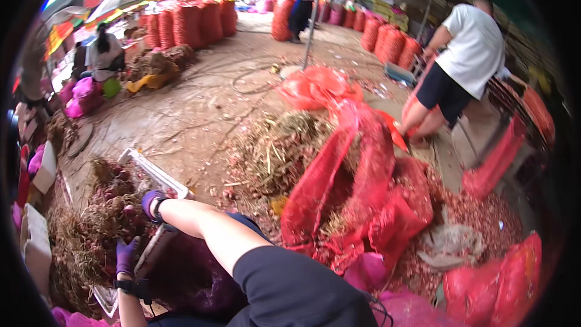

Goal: The person reaches into a mesh bag, pulls out a bunch of shallots, and places them onto a tray. Using shears, the person trims the roots and stems from the shallots, dropping the cleaned bulbs into a separate mesh bag and the trimmings onto the tray.

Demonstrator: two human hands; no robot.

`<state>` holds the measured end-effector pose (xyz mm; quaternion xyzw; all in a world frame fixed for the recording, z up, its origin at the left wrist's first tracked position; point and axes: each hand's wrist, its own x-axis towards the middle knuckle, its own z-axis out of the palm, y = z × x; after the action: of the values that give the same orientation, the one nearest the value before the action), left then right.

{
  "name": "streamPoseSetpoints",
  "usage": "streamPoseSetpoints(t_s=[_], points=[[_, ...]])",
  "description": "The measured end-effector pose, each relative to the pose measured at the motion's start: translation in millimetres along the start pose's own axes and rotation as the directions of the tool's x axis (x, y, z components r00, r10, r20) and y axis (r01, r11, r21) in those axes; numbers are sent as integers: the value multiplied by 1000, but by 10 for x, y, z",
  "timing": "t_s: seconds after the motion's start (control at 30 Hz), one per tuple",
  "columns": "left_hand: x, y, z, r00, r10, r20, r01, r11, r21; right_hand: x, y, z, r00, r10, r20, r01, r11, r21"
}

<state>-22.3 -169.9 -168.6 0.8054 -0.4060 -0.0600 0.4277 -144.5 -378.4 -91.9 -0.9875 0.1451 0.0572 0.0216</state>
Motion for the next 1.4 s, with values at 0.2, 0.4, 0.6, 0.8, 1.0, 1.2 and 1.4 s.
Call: streamPoseSetpoints(t_s=[0.2,0.4,0.6,0.8,1.0,1.2,1.4], points=[[358,877,204,799,-559,220,579,815,-30,-208,427,103,963,270,-18,-264,951,164],[363,223,50,959,-86,270,157,955,-251,-197,623,-243,989,133,66,-142,977,159],[472,1137,225,860,-474,189,467,880,81,-133,1104,-165,984,25,179,-48,991,125],[587,756,360,903,-368,220,427,729,-535,-519,1229,57,897,308,317,-383,185,905],[942,1511,183,967,73,245,79,826,-558,-912,1120,-316,923,257,288,-210,-293,933],[310,2387,26,795,-33,606,502,597,-626,-1314,552,-569,843,464,-271,391,-184,902],[491,1558,243,876,5,482,333,717,-613,-1273,534,-274,938,254,-235,259,-66,964]])
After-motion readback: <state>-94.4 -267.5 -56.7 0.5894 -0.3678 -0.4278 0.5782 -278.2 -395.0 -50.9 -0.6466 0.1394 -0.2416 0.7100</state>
